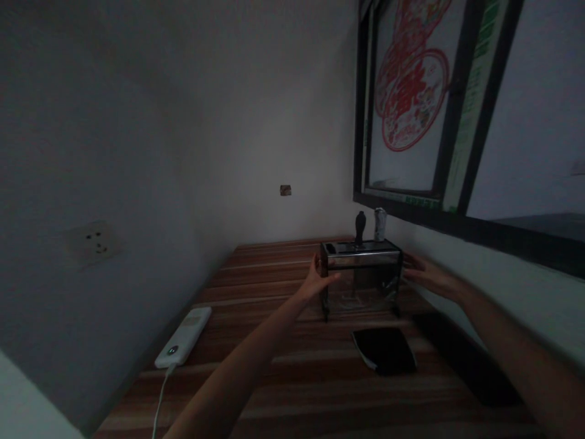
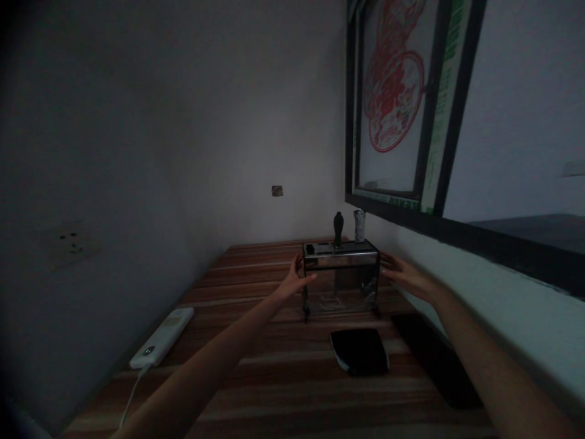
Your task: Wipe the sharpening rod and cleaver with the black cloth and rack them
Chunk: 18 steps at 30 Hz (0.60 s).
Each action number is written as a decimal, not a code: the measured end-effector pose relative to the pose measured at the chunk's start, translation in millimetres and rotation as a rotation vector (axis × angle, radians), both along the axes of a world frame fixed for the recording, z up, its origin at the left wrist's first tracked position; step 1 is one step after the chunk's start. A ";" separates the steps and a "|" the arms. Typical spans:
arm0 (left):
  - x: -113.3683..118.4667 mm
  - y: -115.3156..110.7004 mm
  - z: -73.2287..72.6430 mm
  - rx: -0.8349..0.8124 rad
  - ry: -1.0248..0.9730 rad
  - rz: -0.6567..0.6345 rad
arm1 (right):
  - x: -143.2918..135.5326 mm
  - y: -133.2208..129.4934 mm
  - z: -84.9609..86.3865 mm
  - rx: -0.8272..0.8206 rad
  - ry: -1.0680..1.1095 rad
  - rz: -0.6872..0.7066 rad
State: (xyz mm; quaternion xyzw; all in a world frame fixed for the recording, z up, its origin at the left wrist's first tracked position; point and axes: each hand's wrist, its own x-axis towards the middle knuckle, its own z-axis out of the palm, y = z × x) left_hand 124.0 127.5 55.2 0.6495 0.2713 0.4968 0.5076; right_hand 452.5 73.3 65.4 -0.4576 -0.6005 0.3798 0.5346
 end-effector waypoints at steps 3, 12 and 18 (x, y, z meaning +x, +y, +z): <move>-0.4 7.4 4.4 0.021 0.006 -0.025 | -8.0 2.1 10.5 -0.069 -0.013 0.161; -13.8 10.7 16.2 0.019 0.056 -0.087 | -11.2 11.2 17.6 -0.182 -0.007 0.251; -15.3 15.2 15.6 0.039 0.033 -0.098 | -14.2 12.4 20.4 -0.189 -0.027 0.193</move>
